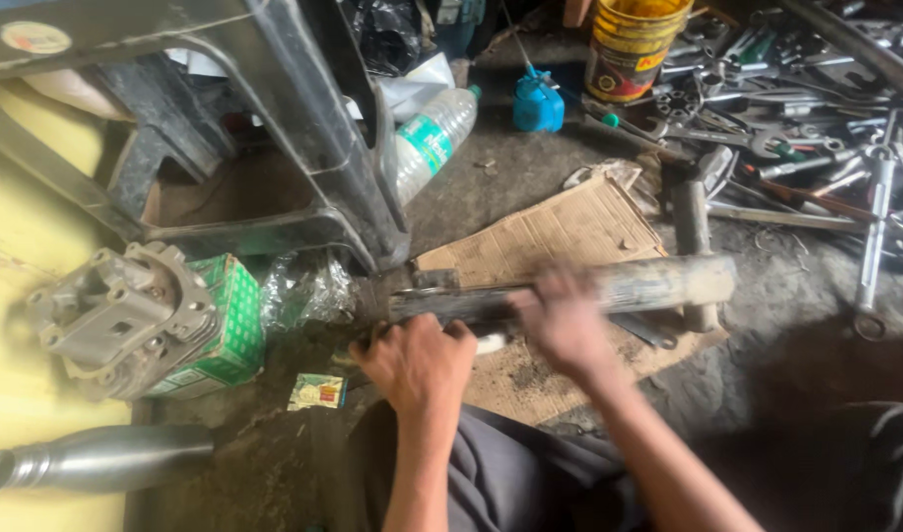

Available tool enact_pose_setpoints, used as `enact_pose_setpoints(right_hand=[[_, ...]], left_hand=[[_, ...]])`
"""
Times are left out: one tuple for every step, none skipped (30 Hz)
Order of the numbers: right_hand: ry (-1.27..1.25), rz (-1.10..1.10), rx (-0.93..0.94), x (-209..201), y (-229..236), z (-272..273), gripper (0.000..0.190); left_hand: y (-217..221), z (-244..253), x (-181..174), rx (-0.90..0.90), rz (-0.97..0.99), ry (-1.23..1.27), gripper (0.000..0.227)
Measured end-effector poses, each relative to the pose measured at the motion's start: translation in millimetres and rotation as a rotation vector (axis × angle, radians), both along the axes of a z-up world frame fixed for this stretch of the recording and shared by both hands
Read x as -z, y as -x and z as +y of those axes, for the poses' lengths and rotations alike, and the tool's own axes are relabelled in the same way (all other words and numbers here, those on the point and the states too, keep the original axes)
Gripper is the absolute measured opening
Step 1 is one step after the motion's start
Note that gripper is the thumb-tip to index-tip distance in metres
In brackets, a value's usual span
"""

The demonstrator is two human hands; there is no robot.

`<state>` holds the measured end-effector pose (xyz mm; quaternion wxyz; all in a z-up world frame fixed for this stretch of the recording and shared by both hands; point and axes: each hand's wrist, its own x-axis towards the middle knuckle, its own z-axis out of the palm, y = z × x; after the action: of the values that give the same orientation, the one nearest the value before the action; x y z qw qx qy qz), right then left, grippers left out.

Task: The person wipes and cleans an exhaust pipe and a round plate by hand using a cloth.

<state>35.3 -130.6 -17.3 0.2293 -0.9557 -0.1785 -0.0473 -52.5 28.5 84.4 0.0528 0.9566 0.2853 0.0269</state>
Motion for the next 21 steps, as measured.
enact_pose_setpoints(right_hand=[[-0.032, -0.079, -0.116, -3, 6, 14, 0.066], [-0.042, -0.14, -0.2, -5, 9, 17, 0.064], [-0.051, -0.201, -0.285, -4, 10, 17, 0.061], [-0.056, -0.262, -0.364, 1, 8, 13, 0.058], [0.019, -0.278, -0.273, 6, 1, -1, 0.058], [0.097, -0.293, -0.19, 11, -8, -25, 0.057], [0.11, 0.01, -0.026, 12, -21, -55, 0.059], [0.117, 0.315, 0.124, 12, -32, -82, 0.061], [0.124, 0.069, 0.189, 11, -32, -109, 0.05], [0.135, -0.186, 0.243, 11, -32, -127, 0.043], [0.105, -0.064, 0.253, 15, -35, -121, 0.048], [0.081, 0.06, 0.256, 18, -37, -104, 0.055], [0.058, 0.185, 0.257, 17, -35, -87, 0.063], [0.016, -0.037, 0.149, 15, -27, -62, 0.062], [-0.022, -0.255, 0.032, 10, -15, -33, 0.06], [-0.071, -0.173, -0.044, 4, -3, -5, 0.06], [-0.119, -0.092, -0.12, -4, 7, 12, 0.06], [-0.107, -0.079, -0.181, -10, 12, 15, 0.058], [-0.094, -0.067, -0.241, -13, 12, 18, 0.057], [-0.081, -0.061, -0.298, -14, 8, 20, 0.055], [-0.046, -0.088, -0.244, -10, 5, 7, 0.054]], left_hand=[[1, 0, 0, -0.03, 0.051, 0.018, 0.034], [2, 0, -1, -0.054, 0.1, 0.031, 0.032], [3, 0, -2, -0.079, 0.15, 0.043, 0.031], [2, -1, -3, -0.092, 0.14, 0.056, 0.031], [2, -1, -4, -0.105, 0.131, 0.069, 0.031], [2, -2, -3, -0.125, 0.121, 0.087, 0.031], [2, -3, -1, -0.104, 0.06, 0.035, 0.029], [0, -2, -1, -0.087, -0.004, -0.022, 0.026], [-1, -1, -1, -0.07, -0.067, -0.077, 0.024], [-4, -1, 0, -0.078, -0.052, -0.071, 0.025], [-7, -1, 0, -0.086, -0.037, -0.064, 0.026], [-7, -3, 2, -0.096, -0.017, -0.052, 0.027], [-7, -3, 3, -0.081, -0.047, -0.049, 0.025], [-8, -1, 3, -0.069, -0.08, -0.052, 0.024], [-9, -1, 3, -0.056, -0.114, -0.056, 0.022], [-8, -1, 5, -0.051, -0.147, -0.073, 0.021], [-9, 0, 6, -0.047, -0.18, -0.09, 0.02], [-6, 0, 8, -0.04, -0.207, -0.107, 0.019], [-2, 0, 9, -0.046, -0.211, -0.088, 0.017], [-2, -1, 9, -0.048, -0.222, -0.07, 0.015], [-2, -1, 7, -0.05, -0.234, -0.051, 0.014]])
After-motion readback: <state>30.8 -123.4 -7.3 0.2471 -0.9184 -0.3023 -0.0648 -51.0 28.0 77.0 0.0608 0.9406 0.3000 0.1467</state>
